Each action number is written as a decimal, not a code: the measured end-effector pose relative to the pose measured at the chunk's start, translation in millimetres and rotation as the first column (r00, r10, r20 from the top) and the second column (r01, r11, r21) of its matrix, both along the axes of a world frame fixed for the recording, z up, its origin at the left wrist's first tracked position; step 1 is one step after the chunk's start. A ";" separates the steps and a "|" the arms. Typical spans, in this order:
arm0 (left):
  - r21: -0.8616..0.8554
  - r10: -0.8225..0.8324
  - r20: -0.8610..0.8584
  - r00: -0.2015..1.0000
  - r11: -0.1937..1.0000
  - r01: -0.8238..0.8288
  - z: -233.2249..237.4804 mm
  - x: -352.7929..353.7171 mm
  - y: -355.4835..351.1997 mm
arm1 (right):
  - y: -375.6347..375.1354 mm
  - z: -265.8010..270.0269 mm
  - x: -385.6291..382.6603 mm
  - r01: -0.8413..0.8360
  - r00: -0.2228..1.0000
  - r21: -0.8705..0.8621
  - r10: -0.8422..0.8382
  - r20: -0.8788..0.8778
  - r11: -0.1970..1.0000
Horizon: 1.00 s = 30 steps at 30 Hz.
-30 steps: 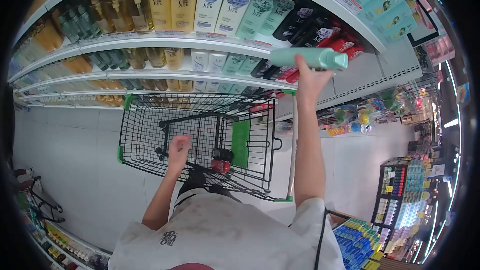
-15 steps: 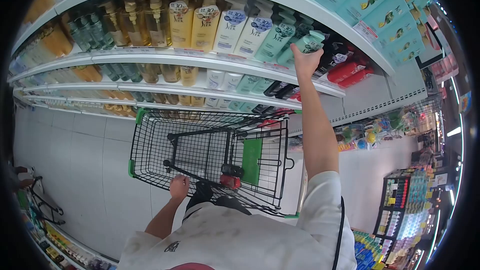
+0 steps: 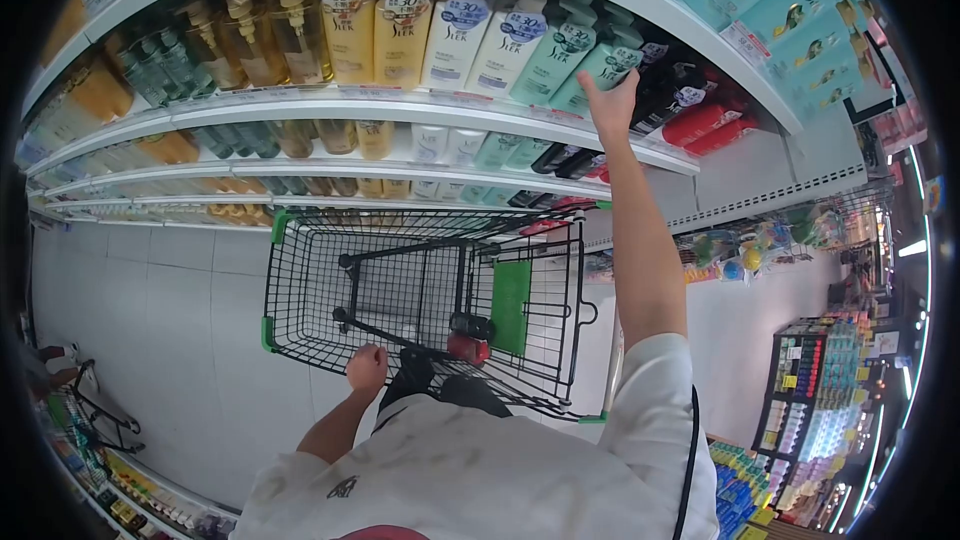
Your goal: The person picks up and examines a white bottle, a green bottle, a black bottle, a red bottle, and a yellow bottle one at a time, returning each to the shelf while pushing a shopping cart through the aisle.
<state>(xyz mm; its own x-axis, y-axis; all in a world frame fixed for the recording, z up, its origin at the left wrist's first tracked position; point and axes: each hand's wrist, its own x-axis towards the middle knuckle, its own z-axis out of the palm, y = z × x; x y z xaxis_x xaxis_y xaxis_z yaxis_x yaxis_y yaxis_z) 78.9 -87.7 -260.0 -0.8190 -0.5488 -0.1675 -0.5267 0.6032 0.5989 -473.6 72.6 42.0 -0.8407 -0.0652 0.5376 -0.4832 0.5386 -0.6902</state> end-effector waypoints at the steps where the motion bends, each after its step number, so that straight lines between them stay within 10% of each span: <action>1: -0.001 -0.002 0.029 1.000 1.000 0.002 1.6 -1.2 0.6 | -0.9 2.2 6.2 -0.017 0.998 -0.050 0.019 0.052 0.999; 12: -0.009 -0.009 0.116 0.993 1.000 0.010 -2.5 -7.0 6.6 | 5.5 -13.8 -10.7 0.004 0.999 0.042 -0.006 0.054 0.999; 15: -0.023 -0.003 0.112 0.994 1.000 0.005 -3.6 -7.4 8.8 | 7.7 -32.7 -6.0 -0.223 0.974 -0.279 0.221 -0.039 0.934; 18: -0.015 0.038 0.184 0.982 0.999 -0.035 1.7 -13.0 10.0 | 22.6 -46.2 52.9 -0.086 0.987 -0.315 0.037 -0.157 0.945; 24: -0.008 0.030 0.196 0.980 1.000 -0.029 -2.1 -11.2 8.9 | 109.4 -174.7 230.7 -0.118 0.936 0.091 0.081 0.342 0.989; 30: 0.028 -0.008 0.271 0.963 1.000 0.001 -5.1 -9.8 9.7 | 156.8 -281.1 400.8 -0.295 0.563 0.360 -0.143 0.814 0.885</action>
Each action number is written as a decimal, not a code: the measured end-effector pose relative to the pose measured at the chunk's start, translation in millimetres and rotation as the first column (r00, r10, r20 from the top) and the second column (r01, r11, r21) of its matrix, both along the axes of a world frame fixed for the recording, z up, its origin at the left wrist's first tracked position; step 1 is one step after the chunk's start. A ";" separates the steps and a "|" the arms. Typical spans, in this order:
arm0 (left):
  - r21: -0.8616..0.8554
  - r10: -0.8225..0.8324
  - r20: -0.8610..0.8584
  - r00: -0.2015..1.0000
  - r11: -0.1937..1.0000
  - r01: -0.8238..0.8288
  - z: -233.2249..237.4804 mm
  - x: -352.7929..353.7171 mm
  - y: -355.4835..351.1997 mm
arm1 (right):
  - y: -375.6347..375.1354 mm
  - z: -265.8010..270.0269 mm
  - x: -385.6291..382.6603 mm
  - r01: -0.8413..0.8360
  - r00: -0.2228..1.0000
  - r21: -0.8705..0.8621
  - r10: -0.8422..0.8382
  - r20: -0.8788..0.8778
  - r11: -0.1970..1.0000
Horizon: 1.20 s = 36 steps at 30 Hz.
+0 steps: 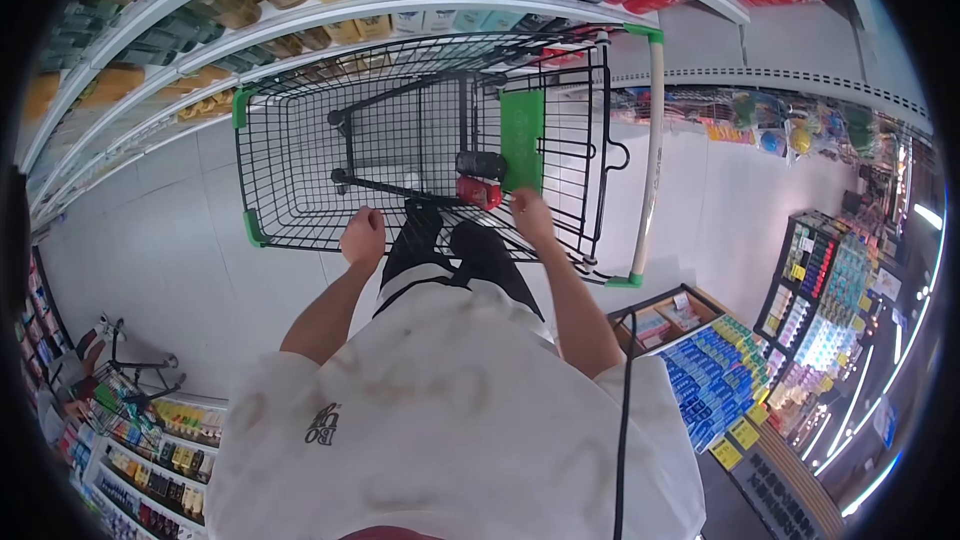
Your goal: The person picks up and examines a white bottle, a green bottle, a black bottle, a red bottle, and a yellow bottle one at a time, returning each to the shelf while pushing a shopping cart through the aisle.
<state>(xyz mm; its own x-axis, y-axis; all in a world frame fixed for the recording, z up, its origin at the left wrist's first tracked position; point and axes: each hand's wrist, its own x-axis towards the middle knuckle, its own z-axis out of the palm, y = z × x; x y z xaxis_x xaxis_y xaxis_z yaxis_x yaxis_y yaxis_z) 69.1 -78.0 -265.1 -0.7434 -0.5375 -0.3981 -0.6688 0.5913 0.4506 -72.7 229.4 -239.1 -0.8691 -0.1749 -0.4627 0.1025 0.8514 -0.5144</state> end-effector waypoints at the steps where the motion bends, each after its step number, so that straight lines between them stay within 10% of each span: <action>1: 0.016 0.017 0.028 0.999 1.000 -0.018 2.0 -1.3 0.3 | -0.7 -5.6 21.3 -0.025 0.997 0.056 0.021 0.069 0.998; 14: 0.060 -0.022 0.287 0.958 0.998 0.005 -12.3 -4.5 -7.1 | -20.8 12.9 83.8 -0.077 0.955 0.295 0.155 -0.253 0.952; 17: 0.343 -0.113 0.168 0.979 0.938 0.049 -85.8 -0.3 -27.0 | -29.9 22.6 76.0 -0.068 0.949 0.280 0.149 -0.277 0.958; 25: 0.599 -0.245 0.022 0.969 0.779 0.183 -96.9 -132.7 57.4 | -30.8 17.7 73.2 -0.001 0.985 0.326 0.058 -0.163 0.945; 36: 0.808 -0.167 0.302 0.939 0.567 -0.159 -139.8 -181.8 168.9 | -31.2 18.5 69.8 0.057 0.979 0.273 0.000 -0.205 0.960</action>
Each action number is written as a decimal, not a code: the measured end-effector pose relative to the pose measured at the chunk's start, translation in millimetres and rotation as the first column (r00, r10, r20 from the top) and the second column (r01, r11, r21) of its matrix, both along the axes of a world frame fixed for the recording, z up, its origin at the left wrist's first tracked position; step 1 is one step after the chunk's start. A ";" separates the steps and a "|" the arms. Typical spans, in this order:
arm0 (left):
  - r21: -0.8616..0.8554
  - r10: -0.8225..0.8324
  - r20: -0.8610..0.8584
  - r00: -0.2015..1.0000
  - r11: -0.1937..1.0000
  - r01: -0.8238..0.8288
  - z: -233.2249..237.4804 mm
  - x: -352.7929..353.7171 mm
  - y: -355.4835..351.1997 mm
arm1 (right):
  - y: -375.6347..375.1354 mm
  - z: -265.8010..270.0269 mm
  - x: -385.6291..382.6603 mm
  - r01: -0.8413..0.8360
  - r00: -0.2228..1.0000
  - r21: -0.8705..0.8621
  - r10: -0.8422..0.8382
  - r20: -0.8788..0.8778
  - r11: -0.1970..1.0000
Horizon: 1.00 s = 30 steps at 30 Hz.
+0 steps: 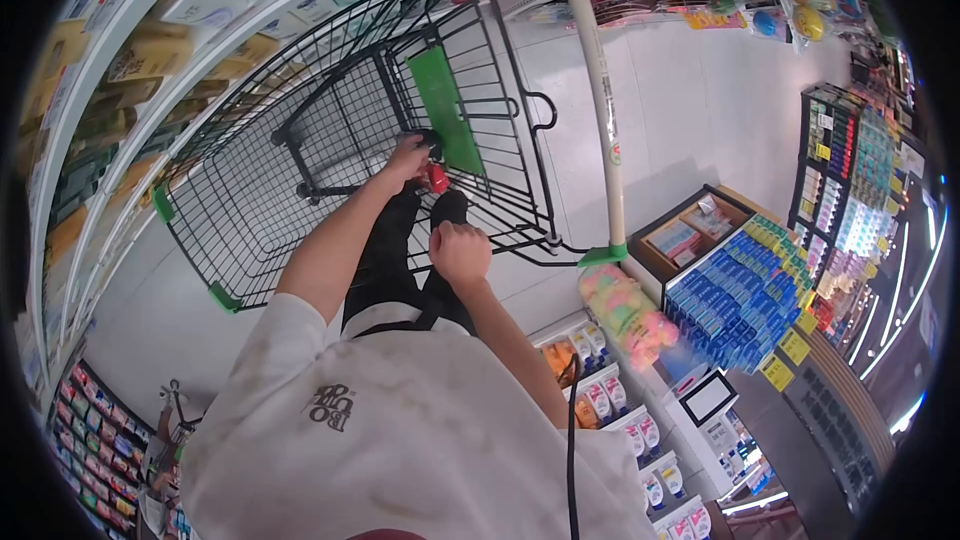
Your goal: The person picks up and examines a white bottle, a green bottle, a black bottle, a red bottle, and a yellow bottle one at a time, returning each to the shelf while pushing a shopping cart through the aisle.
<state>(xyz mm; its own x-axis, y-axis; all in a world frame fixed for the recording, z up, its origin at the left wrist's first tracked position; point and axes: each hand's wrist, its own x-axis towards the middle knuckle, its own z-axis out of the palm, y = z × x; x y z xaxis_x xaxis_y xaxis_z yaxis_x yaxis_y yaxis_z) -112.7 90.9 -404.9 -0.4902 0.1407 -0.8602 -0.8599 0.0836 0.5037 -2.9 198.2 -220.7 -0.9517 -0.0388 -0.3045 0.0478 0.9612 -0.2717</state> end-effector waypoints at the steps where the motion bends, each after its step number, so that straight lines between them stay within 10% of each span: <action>1: 0.005 -0.003 -0.007 1.000 1.000 0.003 5.0 -3.2 5.0 | 0.4 -2.4 1.4 -0.004 1.000 0.002 0.004 -0.011 1.000; 7: 0.057 0.176 0.246 0.953 0.979 -0.196 0.6 -11.7 27.4 | 4.1 -3.8 3.6 0.000 0.999 -0.050 -0.003 -0.043 0.999; 14: -0.082 0.246 0.095 0.965 0.968 -0.238 -2.6 -16.1 25.6 | 8.7 -4.7 6.3 -0.014 1.000 -0.059 0.012 -0.027 0.998; 21: -0.393 -0.163 -0.277 0.947 0.918 0.043 15.6 -21.2 -34.4 | 14.1 -6.1 10.9 -0.060 0.995 -0.151 0.047 -0.089 0.987; 30: -0.697 -0.684 -0.339 0.646 0.644 0.316 222.2 -8.2 -52.1 | 28.7 -3.1 13.6 -0.137 0.988 -0.410 0.094 -0.123 0.902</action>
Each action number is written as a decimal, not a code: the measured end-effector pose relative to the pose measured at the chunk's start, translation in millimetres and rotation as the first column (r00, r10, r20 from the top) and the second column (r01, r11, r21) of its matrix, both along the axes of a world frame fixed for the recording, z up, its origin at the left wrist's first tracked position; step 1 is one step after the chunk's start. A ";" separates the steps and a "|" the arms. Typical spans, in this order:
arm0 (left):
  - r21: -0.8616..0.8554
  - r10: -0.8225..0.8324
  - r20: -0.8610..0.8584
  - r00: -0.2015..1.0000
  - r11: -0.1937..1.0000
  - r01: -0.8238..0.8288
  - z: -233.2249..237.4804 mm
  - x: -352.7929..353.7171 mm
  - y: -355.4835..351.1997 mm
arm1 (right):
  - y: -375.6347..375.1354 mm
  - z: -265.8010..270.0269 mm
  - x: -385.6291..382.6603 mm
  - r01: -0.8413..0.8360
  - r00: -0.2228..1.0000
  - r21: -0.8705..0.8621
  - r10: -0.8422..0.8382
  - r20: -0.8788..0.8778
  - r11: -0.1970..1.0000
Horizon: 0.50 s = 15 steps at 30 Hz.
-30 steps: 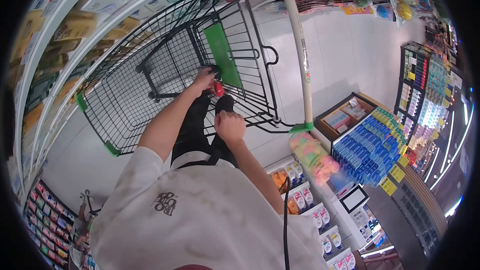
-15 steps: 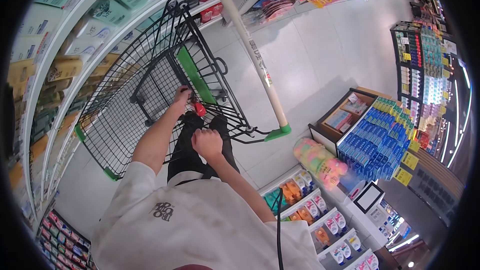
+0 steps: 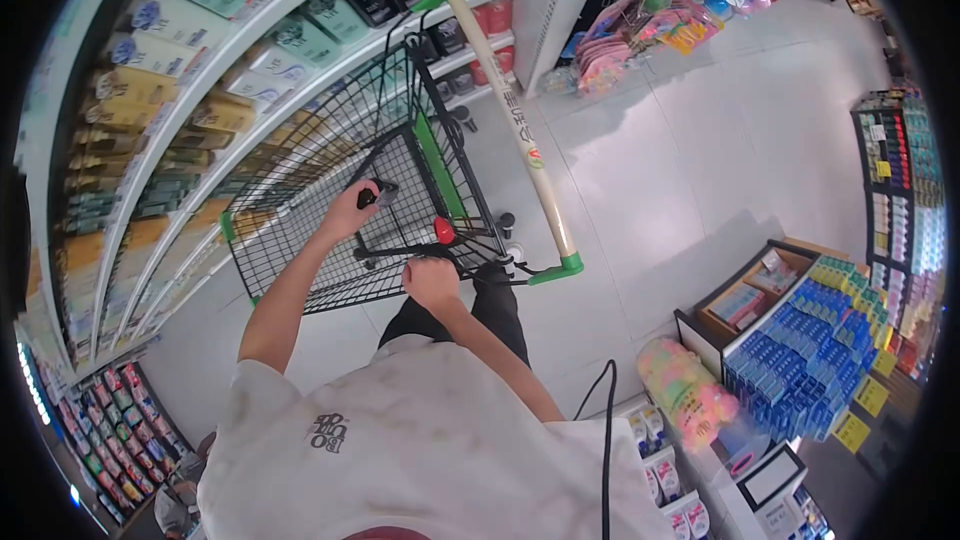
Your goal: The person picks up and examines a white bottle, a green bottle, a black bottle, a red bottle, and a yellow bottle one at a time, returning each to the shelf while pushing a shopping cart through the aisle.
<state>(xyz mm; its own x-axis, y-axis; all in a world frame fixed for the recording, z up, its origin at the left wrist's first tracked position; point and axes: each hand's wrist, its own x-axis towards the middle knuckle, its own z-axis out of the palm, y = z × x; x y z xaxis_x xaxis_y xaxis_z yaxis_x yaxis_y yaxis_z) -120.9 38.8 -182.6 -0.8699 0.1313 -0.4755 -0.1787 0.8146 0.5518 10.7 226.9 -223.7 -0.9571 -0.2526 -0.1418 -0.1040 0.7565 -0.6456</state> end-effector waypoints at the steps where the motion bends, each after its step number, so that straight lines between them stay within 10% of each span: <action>1: -0.014 -0.041 0.024 0.999 0.999 0.041 26.5 1.9 2.7 | 1.6 0.7 -0.5 -0.013 0.999 -0.006 0.013 0.044 1.000; 8: 0.007 -0.155 -0.104 0.982 0.988 0.156 163.1 49.5 23.9 | 27.5 -0.5 -18.8 0.171 0.931 -0.316 -0.047 0.363 0.933; 15: 0.094 -0.229 -0.164 0.959 0.965 0.247 233.2 99.7 73.3 | 59.7 89.1 -32.2 -0.314 0.941 -0.698 0.306 -0.141 0.644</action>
